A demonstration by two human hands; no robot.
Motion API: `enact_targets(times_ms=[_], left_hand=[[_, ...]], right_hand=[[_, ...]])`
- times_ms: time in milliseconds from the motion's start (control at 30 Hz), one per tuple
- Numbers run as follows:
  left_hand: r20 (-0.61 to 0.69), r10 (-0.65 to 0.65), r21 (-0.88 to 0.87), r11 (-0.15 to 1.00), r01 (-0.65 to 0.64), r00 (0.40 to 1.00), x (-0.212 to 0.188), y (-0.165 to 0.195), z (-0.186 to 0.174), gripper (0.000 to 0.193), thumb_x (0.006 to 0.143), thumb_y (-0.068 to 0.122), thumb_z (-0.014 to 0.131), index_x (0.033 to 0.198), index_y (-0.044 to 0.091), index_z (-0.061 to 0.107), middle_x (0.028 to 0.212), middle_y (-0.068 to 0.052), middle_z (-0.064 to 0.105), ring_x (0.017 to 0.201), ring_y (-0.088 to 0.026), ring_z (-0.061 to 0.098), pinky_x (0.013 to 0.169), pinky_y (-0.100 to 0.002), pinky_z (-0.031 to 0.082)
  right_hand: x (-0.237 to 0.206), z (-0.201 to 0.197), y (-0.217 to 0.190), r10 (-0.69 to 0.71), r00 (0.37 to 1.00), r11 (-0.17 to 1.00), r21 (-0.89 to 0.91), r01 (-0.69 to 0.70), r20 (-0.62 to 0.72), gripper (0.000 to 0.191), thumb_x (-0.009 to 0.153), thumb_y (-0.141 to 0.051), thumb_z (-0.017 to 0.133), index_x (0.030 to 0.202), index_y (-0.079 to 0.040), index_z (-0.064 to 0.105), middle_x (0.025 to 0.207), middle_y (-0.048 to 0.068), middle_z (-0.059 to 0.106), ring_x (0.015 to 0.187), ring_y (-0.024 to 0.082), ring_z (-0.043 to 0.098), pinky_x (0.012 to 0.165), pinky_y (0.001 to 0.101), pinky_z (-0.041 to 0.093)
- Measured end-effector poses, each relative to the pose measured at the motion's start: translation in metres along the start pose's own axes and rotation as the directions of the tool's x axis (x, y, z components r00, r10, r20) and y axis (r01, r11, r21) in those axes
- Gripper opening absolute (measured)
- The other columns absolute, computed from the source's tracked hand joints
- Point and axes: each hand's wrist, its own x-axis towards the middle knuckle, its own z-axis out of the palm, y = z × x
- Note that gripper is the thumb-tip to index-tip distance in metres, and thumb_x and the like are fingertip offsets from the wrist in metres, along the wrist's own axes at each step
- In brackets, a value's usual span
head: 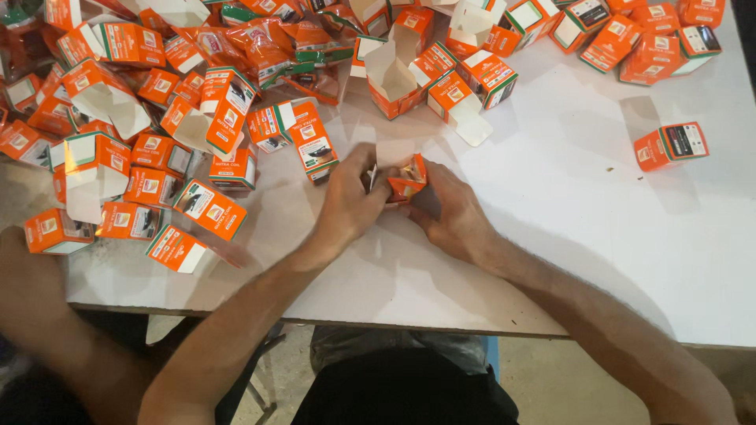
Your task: The person picks up a small orange cardboard box from a pile on the table, opens its flaps, places a plastic-wrapped product inside, folds the box closed, and sets it back on the table, repeating this packing cycle continuously. Another person's hands occasionally move boxes on the left side of the table.
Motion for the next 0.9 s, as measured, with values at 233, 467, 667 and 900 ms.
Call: enact_targets(times_ms=[233,467,667,900], left_hand=[[0.078,0.03,-0.088,0.996,-0.023,0.997,-0.006,0.004,-0.001,0.03,0.1,0.019,0.066,0.123,0.001,0.066,0.094,-0.014,0.073,0.073,-0.027,0.06,0.065,-0.038,0.051],[0.019,0.289,0.315,0.907,-0.28,0.957,-0.016,0.029,0.0,0.075,0.077,0.033,0.085,0.13,-0.002,0.046,0.094,-0.014,0.073,0.088,-0.028,0.071,0.074,-0.039,0.055],[0.053,-0.019,-0.172,0.985,0.028,0.998,-0.014,0.01,0.0,0.025,0.097,0.015,0.068,0.115,0.001,0.059,0.098,-0.008,0.073,0.089,-0.015,0.071,0.077,-0.029,0.057],[0.015,-0.057,-0.21,0.976,0.059,0.998,-0.004,-0.007,0.008,0.027,0.085,0.003,0.071,0.105,-0.002,0.053,0.094,-0.009,0.059,0.085,-0.013,0.058,0.071,-0.03,0.052]], right_hand=[[-0.002,0.0,-0.001,0.058,0.998,0.998,0.014,-0.057,-0.029,0.087,0.078,-0.007,0.086,0.151,-0.003,0.039,0.13,0.02,0.067,0.12,0.037,0.067,0.099,0.0422,0.055],[-0.002,-0.002,-0.002,0.118,0.993,0.993,0.011,-0.118,0.002,0.099,0.079,0.004,0.075,0.161,-0.006,0.021,0.125,0.019,0.07,0.112,0.038,0.071,0.093,0.0423,0.058],[-0.003,0.0,-0.004,0.004,1.0,1.0,0.015,-0.004,-0.011,0.109,0.081,-0.001,0.083,0.161,-0.005,0.01,0.132,0.022,0.068,0.117,0.037,0.07,0.095,0.0434,0.057],[-0.007,0.002,-0.008,-0.014,0.999,1.0,0.021,0.015,-0.035,0.073,0.083,0.0,0.082,0.142,-0.004,0.04,0.128,0.019,0.067,0.114,0.035,0.073,0.096,0.04,0.061]])
